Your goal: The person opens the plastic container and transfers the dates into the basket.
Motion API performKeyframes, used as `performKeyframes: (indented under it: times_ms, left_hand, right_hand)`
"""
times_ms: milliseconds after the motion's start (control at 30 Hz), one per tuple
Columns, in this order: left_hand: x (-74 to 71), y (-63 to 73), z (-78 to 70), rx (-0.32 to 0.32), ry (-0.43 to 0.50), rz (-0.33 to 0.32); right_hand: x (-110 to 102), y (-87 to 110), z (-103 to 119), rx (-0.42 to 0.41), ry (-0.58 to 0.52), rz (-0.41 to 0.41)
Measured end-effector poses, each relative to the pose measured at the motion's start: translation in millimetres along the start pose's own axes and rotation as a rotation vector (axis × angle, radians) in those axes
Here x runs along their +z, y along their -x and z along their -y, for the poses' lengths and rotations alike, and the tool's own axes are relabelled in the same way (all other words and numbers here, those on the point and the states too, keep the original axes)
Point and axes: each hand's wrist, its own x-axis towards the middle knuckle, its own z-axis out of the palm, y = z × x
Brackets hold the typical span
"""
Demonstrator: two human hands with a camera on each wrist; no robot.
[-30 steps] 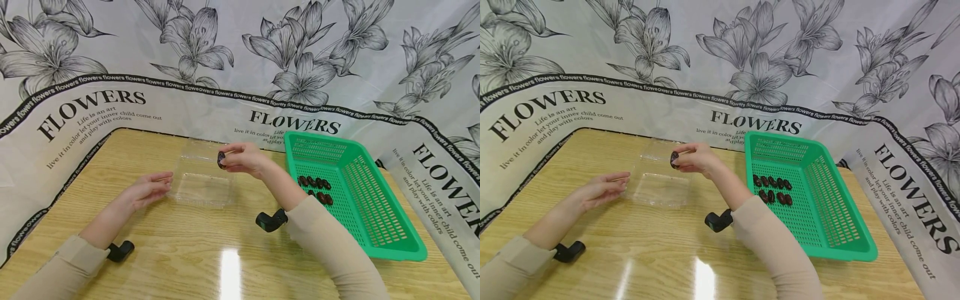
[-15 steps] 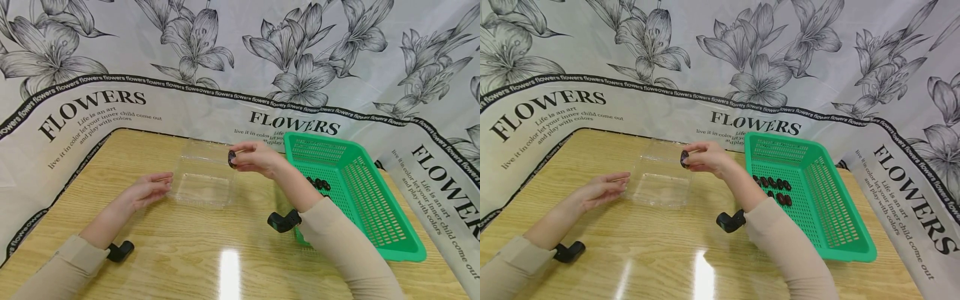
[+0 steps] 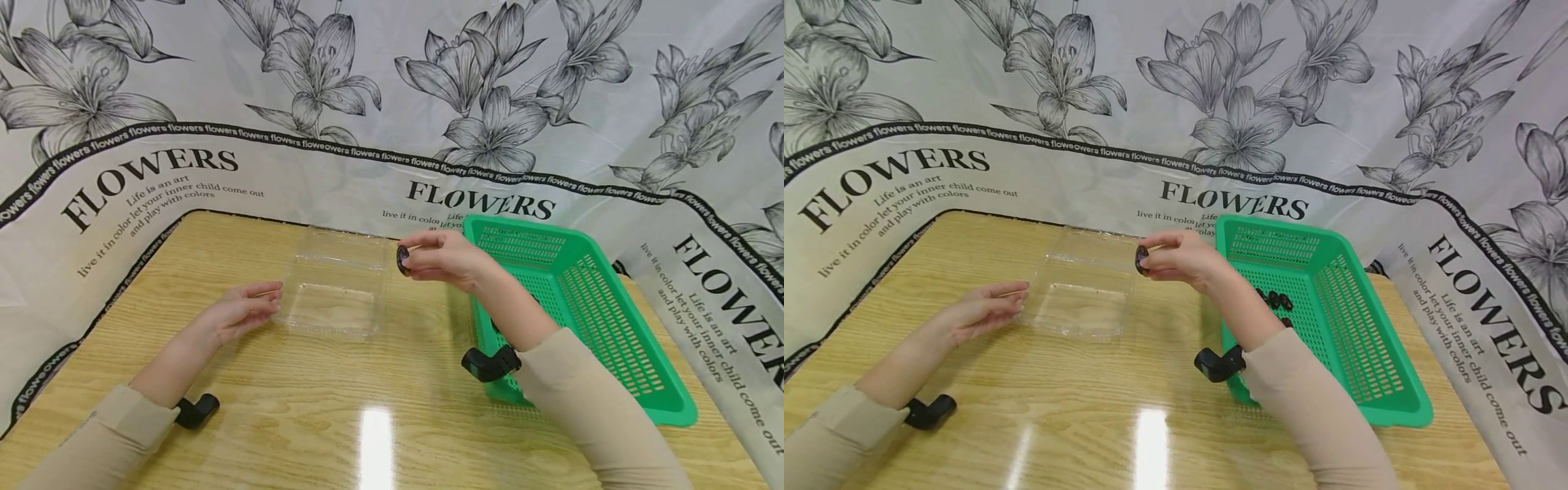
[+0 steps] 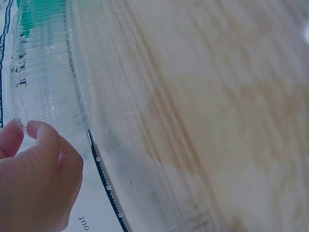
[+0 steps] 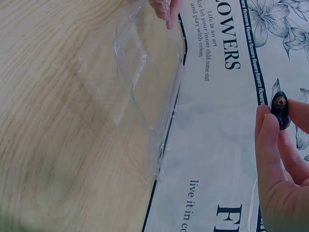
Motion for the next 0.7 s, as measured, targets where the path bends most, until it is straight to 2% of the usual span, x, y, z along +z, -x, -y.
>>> performKeyframes:
  times_ms: [700]
  left_hand:
    - [0.4, 0.0, -0.1, -0.005, 0.001, -0.016]
  right_hand:
    - [-41.5, 31.1, -4.7, -0.011, 0.098, -0.001]
